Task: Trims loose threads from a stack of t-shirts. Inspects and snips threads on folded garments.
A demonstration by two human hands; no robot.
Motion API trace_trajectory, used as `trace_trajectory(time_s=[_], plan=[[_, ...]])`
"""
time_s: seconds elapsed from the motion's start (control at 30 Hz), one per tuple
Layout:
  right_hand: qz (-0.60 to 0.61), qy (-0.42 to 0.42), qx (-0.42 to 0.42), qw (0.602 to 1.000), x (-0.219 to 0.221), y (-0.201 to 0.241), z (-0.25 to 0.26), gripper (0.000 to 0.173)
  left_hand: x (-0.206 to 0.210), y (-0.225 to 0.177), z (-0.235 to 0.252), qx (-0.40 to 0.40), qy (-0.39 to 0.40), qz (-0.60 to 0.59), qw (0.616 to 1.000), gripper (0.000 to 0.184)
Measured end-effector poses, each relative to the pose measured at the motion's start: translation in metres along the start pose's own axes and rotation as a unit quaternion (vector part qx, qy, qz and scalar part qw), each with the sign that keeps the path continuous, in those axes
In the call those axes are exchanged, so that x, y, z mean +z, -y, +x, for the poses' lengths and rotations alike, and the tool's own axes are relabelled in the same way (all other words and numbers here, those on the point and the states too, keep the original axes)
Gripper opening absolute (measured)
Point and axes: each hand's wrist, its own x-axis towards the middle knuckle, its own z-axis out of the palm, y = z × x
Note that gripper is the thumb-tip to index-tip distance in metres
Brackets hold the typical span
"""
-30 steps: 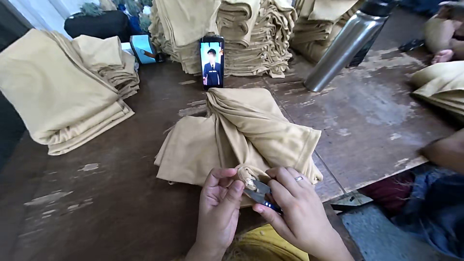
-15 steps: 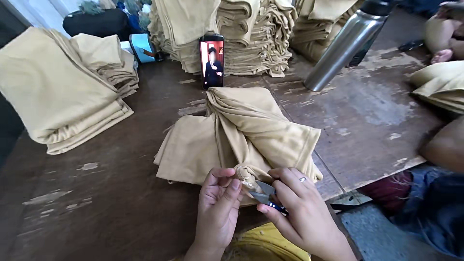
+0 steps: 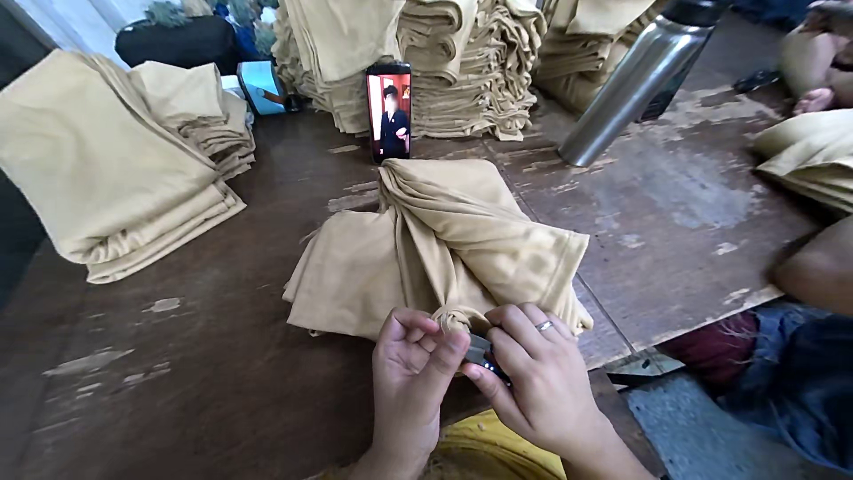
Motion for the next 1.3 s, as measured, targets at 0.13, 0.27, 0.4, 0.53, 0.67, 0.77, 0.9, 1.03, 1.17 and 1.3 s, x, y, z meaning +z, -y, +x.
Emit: trace_trajectory(time_s=[0.13, 0.27, 0.4, 0.53, 0.67, 0.77, 0.9, 1.03, 1.17, 1.3], plan=[[-0.014, -0.018, -0.008, 1.0, 0.004, 0.0, 0.0, 0.061, 0.006, -0.001, 0.001, -0.001, -0.018, 0.027, 0.999, 0.029], [-0.015, -0.023, -0.01, 1.0, 0.006, -0.001, -0.001, 0.059, 0.004, -0.002, -0.001, 0.0, -0.015, 0.04, 0.999, 0.031], [0.119, -0.008, 0.033, 0.992, -0.007, -0.01, -0.001, 0.056, -0.008, -0.003, -0.003, 0.031, 0.025, 0.056, 0.998, 0.028], [0.255, -0.045, 0.047, 0.965, -0.011, -0.016, 0.008, 0.032, -0.018, -0.013, -0.007, 0.076, 0.071, 0.188, 0.977, 0.026], [0.302, -0.02, -0.041, 0.952, -0.008, -0.002, 0.027, 0.019, -0.019, -0.038, -0.017, 0.234, 0.121, 0.492, 0.83, 0.007], [0.309, -0.051, -0.057, 0.948, -0.012, -0.007, 0.037, 0.016, -0.017, -0.063, -0.027, 0.273, 0.16, 0.536, 0.783, 0.004], [0.249, -0.172, 0.032, 0.952, -0.03, -0.052, 0.043, 0.018, -0.026, -0.086, -0.028, 0.157, 0.292, 0.542, 0.772, 0.021], [0.156, -0.155, 0.17, 0.96, -0.015, -0.098, 0.034, 0.025, -0.037, -0.044, -0.014, 0.206, 0.203, 0.622, 0.728, 0.025], [0.184, -0.149, 0.219, 0.947, 0.004, -0.107, 0.014, 0.022, -0.049, -0.017, -0.008, 0.228, 0.126, 0.612, 0.746, 0.015], [0.224, -0.203, 0.148, 0.942, -0.032, -0.072, 0.004, 0.022, -0.046, -0.015, -0.012, 0.218, 0.14, 0.611, 0.748, 0.017]])
